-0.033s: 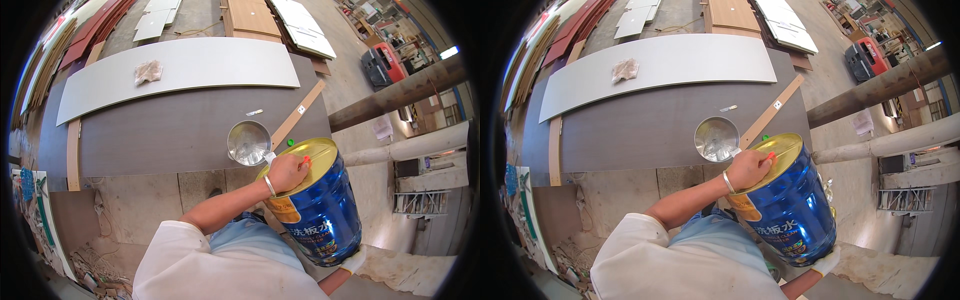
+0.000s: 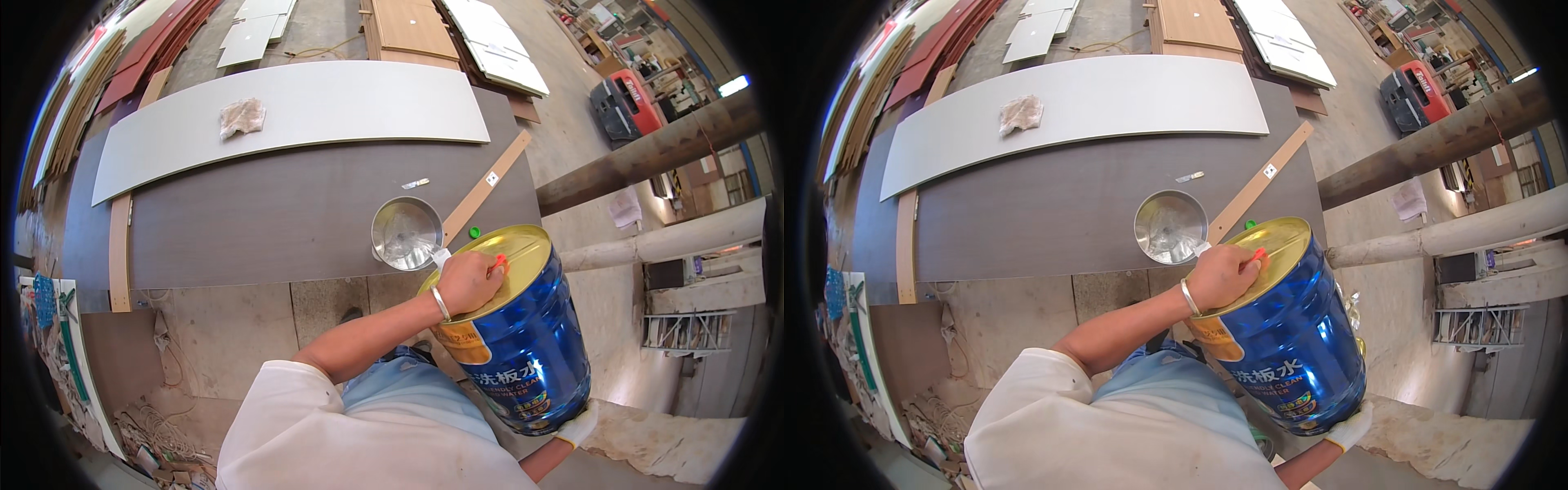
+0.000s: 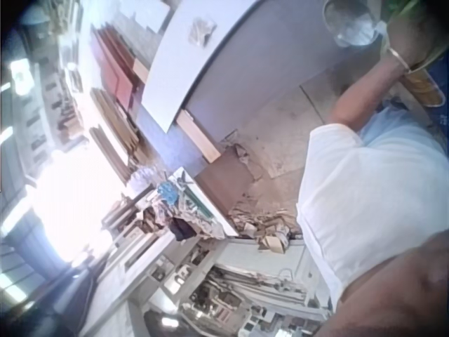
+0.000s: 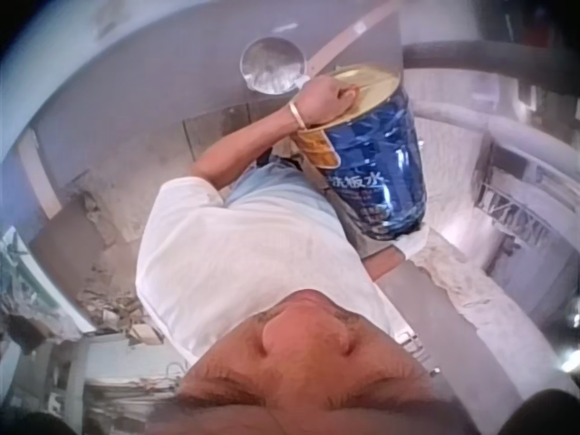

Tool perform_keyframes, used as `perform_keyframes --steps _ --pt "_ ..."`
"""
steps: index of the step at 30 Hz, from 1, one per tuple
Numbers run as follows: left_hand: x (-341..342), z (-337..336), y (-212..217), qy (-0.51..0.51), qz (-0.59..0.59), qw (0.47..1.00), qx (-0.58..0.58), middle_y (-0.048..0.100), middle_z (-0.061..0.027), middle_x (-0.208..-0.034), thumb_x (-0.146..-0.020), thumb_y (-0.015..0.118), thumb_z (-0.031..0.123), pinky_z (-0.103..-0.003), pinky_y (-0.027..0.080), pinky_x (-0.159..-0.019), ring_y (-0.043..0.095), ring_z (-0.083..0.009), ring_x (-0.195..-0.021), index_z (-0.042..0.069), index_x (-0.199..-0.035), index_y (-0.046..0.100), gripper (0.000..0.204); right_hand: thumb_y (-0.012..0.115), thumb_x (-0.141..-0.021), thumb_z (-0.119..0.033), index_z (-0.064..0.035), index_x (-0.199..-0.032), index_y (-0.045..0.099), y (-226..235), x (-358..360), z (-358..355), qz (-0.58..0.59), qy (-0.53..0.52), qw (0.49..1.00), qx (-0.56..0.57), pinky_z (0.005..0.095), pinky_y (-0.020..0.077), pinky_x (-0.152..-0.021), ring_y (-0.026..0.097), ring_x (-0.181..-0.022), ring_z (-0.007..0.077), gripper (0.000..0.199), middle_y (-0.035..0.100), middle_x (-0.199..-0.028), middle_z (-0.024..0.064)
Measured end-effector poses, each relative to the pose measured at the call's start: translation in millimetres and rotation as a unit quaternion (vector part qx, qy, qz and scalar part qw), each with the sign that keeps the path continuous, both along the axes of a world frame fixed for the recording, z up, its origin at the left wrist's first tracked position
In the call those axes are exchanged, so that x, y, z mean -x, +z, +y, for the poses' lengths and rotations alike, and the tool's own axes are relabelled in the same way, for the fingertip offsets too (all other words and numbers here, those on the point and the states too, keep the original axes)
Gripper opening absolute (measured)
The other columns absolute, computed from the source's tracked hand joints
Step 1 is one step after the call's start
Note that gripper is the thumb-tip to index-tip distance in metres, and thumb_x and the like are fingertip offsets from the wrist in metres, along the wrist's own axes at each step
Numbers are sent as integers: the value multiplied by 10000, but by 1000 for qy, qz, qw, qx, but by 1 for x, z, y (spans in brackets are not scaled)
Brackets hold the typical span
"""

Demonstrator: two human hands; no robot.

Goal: The person trims the edges of a large white sheet on a workbench using a utility knife, then wipes the surface with a cloth. They later move to a nearby area and open a large blue paint can with a red-handled tool.

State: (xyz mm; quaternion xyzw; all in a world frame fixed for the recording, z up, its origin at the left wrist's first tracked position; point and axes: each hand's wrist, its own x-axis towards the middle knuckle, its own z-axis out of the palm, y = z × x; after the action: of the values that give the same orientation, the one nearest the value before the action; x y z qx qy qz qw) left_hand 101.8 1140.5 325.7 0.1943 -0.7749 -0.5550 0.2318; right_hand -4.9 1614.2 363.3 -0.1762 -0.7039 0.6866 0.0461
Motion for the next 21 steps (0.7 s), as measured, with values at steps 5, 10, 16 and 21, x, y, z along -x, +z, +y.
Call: perform_keyframes --steps 5,10,16,21 --pt "1 2 -2 7 10 1000 2 645 -211 -716 -905 616 258 -490 503 -642 632 -405 -675 27 -834 730 267 519 -1003 -308 11 -1024 628 -2 2 8 4 6 1000 0 385 463 -970 562 -1030 229 338 610 -1112 107" --pt "0 1 2 0 -6 1000 -6 668 -218 -718 -907 598 280 -515 511 -671 652 -414 -708 22 -762 708 316 510 -1016 -330 42 -1113 621 -2 3 13 4 3 1000 -2 394 454 -1005 564 -1078 237 400 608 -1165 122" --pt "1 1 0 1 4 1000 -3 665 -218 -712 -903 595 280 -516 509 -670 648 -415 -704 19 -743 699 324 506 -1019 -330 64 -1156 611 3 0 10 2 6 1000 -24 397 443 -1024 562 -1101 245 430 604 -1194 137" --pt "2 1 2 3 6 1000 -3 664 -220 -714 -902 595 280 -516 508 -672 646 -416 -703 18 -727 694 330 505 -1017 -318 68 -1133 618 6 -1 7 6 -3 999 -40 390 454 -1008 572 -1081 243 419 616 -1168 137"
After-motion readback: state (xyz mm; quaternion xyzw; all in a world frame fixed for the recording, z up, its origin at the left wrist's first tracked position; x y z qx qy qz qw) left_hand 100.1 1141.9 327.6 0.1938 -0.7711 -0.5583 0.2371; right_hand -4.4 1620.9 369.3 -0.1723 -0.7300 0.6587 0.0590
